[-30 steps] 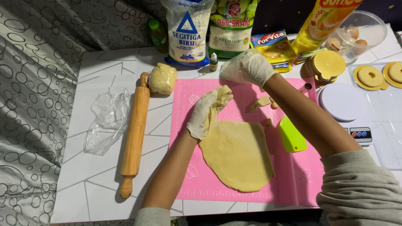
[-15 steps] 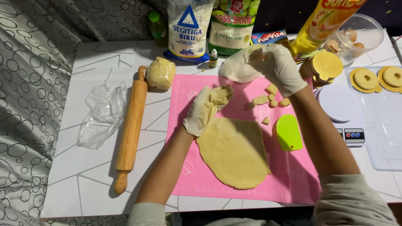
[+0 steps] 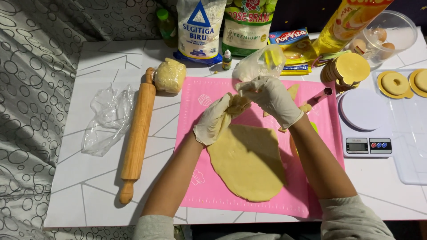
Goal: Cutting dough with a scraper and placing small ingredients or dough pieces onto a larger sheet of dough.
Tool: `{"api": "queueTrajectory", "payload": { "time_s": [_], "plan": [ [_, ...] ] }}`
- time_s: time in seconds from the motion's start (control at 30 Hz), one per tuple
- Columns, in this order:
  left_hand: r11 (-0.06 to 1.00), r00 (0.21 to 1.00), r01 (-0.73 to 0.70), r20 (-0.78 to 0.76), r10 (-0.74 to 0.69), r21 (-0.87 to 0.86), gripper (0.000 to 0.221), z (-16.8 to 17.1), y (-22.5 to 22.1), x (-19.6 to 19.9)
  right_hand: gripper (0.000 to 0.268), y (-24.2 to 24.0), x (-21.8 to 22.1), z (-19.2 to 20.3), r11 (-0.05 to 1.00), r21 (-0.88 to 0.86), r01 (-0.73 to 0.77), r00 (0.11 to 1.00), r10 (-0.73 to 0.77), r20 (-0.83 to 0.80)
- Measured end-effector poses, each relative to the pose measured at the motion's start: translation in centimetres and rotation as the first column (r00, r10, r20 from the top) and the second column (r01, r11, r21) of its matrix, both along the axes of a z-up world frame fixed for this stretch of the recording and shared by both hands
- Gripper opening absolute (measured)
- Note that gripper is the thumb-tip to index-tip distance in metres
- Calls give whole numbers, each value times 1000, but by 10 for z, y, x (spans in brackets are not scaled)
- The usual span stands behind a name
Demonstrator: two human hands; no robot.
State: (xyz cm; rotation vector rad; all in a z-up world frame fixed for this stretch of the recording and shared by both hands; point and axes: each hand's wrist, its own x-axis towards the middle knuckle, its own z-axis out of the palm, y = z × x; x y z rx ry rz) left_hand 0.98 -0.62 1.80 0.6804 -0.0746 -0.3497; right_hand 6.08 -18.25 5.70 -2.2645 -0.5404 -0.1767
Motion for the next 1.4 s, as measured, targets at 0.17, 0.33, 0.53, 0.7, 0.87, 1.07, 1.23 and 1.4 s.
{"api": "queueTrajectory", "payload": {
  "time_s": [0.17,0.33,0.53,0.7,0.87,1.07,1.23,1.4],
  "plan": [
    [999,999,-41,-22,41,23,25,7,-1,-4,9,1,-3,0,988,156,-14,983,43,-181],
    [998,998,-61,-23,62,30,26,16,0,-6,16,0,-5,1,975,218,-50,964,104,-244],
    [992,994,-84,-58,90,98,24,18,-1,-2,22,-3,6,-24,995,36,-90,985,94,-145],
    [971,995,-71,-57,86,227,35,22,-3,-2,34,-1,-5,6,982,190,-3,919,78,-386],
    [906,985,-33,-139,101,421,16,-30,9,13,34,12,-21,28,977,207,46,895,51,-443],
    [871,970,-37,-191,148,490,34,3,2,1,30,24,-28,36,950,305,69,810,125,-573],
    [835,972,-16,-186,142,551,56,-22,3,10,19,19,-23,-4,936,345,-68,889,214,-405],
    [964,970,236,-81,-228,122,65,-70,10,38,13,11,-11,-7,965,260,42,933,55,-355]
  ]
}}
